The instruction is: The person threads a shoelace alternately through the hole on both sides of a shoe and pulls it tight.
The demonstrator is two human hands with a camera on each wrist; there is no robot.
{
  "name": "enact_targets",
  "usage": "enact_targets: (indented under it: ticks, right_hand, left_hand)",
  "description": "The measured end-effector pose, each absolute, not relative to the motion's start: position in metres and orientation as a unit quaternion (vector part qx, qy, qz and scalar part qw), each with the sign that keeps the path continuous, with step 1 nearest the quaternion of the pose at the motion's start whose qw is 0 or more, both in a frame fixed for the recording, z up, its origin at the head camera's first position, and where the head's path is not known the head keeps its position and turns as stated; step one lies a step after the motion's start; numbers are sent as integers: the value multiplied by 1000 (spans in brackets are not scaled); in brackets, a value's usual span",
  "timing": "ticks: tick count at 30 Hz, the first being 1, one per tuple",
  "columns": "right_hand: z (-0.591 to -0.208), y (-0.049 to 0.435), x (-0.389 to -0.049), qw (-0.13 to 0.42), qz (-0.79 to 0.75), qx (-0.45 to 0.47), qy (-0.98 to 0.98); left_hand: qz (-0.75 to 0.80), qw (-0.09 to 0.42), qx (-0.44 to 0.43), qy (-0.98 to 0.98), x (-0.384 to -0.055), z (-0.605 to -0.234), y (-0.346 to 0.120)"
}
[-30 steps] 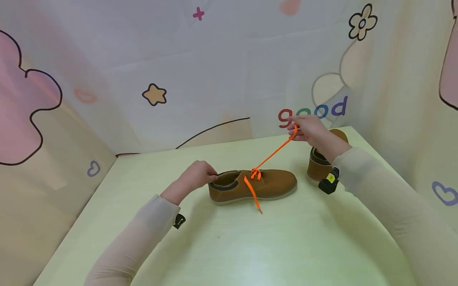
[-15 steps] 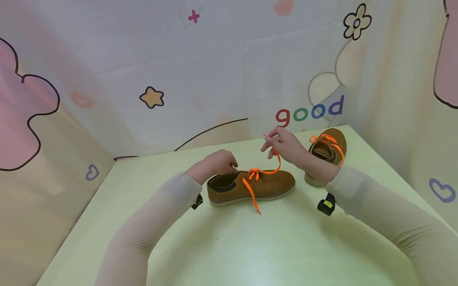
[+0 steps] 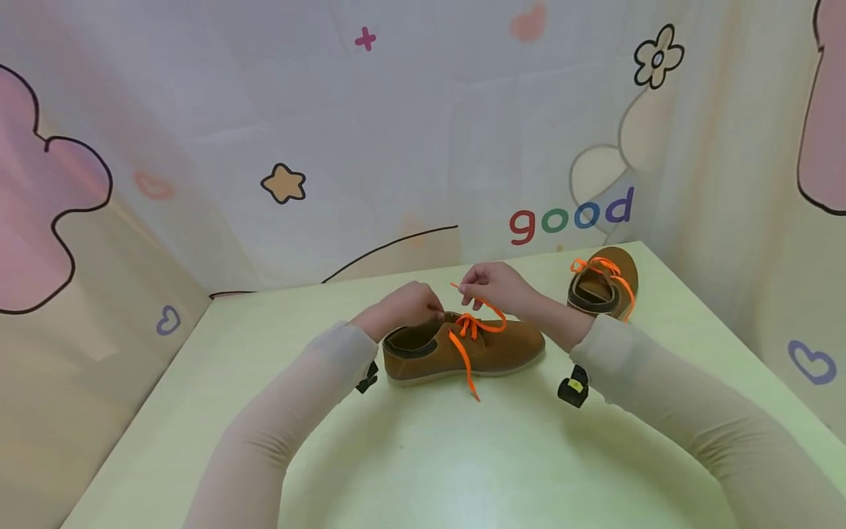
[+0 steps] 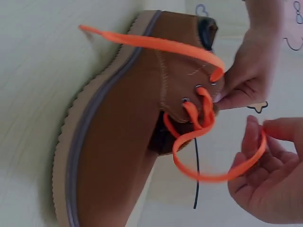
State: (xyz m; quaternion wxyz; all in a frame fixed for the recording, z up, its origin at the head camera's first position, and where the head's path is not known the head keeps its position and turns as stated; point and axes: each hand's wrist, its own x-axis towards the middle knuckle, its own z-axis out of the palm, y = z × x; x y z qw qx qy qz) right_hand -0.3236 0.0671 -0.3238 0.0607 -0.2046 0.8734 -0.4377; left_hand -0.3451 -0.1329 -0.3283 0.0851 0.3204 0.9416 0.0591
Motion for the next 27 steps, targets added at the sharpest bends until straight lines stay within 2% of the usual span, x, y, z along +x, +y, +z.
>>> enact_targets:
  ticks: [6, 19, 22, 27]
  right_hand:
    - [-337, 56, -322, 70, -309, -216, 924]
    - [-337, 46, -319, 98, -300, -201, 927]
    - [-341, 43, -318, 75, -284, -191, 937]
    - [-349, 38, -318, 3, -209, -197, 958]
  left_hand:
    - [80, 96, 291, 949, -348, -335, -133]
    - [83, 105, 265, 955, -347, -330, -131]
    - [86, 104, 264, 955, -345, -330, -131]
    - [78, 90, 271, 955, -343, -330, -131]
